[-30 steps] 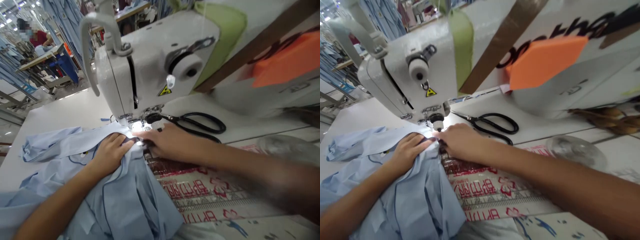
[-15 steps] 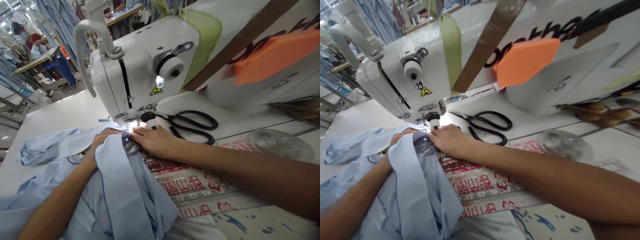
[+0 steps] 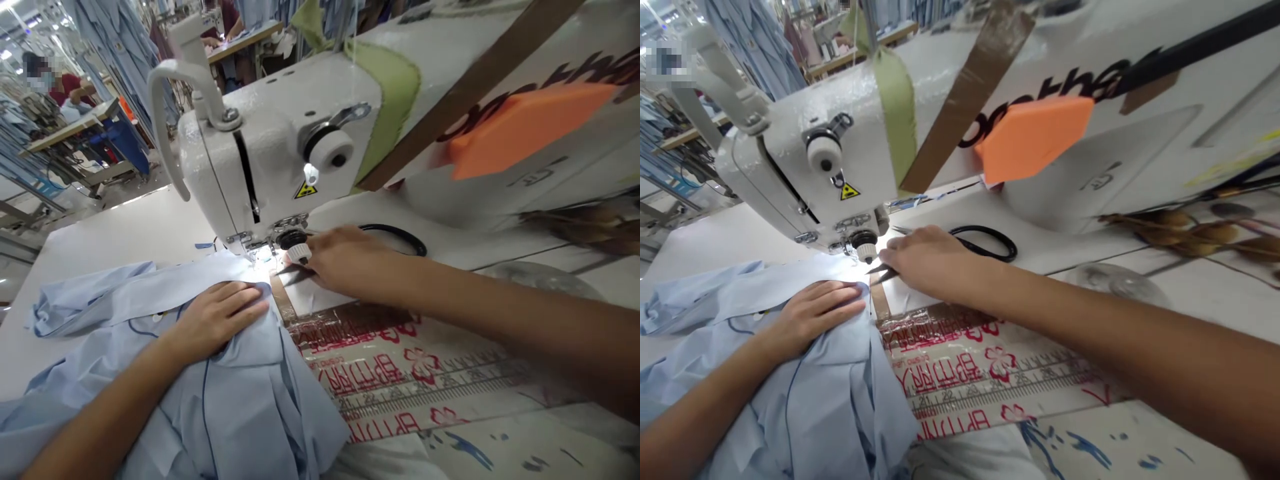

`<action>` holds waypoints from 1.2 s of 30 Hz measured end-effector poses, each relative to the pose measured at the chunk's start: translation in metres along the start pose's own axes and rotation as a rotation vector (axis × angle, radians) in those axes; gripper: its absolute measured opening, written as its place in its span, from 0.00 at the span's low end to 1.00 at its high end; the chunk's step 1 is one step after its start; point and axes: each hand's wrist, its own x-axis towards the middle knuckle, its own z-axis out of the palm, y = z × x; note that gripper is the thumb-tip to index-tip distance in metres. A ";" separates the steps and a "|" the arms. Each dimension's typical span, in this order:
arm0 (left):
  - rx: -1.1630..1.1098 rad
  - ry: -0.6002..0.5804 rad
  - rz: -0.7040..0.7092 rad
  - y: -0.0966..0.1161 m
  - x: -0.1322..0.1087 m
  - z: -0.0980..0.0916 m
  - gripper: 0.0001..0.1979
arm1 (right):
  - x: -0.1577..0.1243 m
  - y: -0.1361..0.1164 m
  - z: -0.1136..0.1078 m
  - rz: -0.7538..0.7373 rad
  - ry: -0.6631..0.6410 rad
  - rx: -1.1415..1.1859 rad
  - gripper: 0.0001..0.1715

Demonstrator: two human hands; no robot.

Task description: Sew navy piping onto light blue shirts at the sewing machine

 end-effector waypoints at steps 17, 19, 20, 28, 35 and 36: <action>0.304 0.028 0.079 0.007 0.002 0.001 0.11 | 0.008 -0.023 0.011 0.009 -0.125 0.007 0.19; 0.314 0.031 0.053 0.008 0.004 0.001 0.10 | 0.011 -0.026 0.012 0.050 -0.115 -0.030 0.18; 0.311 0.024 0.045 0.008 0.005 0.001 0.09 | 0.011 -0.027 0.012 0.077 -0.107 -0.031 0.17; 0.229 0.011 -0.064 0.012 0.001 0.011 0.08 | 0.011 -0.028 0.011 0.116 -0.160 -0.028 0.16; 0.230 0.046 -0.090 0.015 -0.003 0.023 0.10 | -0.002 -0.020 0.028 -0.051 0.108 -0.130 0.18; 0.242 0.044 -0.077 0.014 -0.004 0.023 0.11 | -0.004 -0.018 0.031 -0.087 0.142 -0.118 0.19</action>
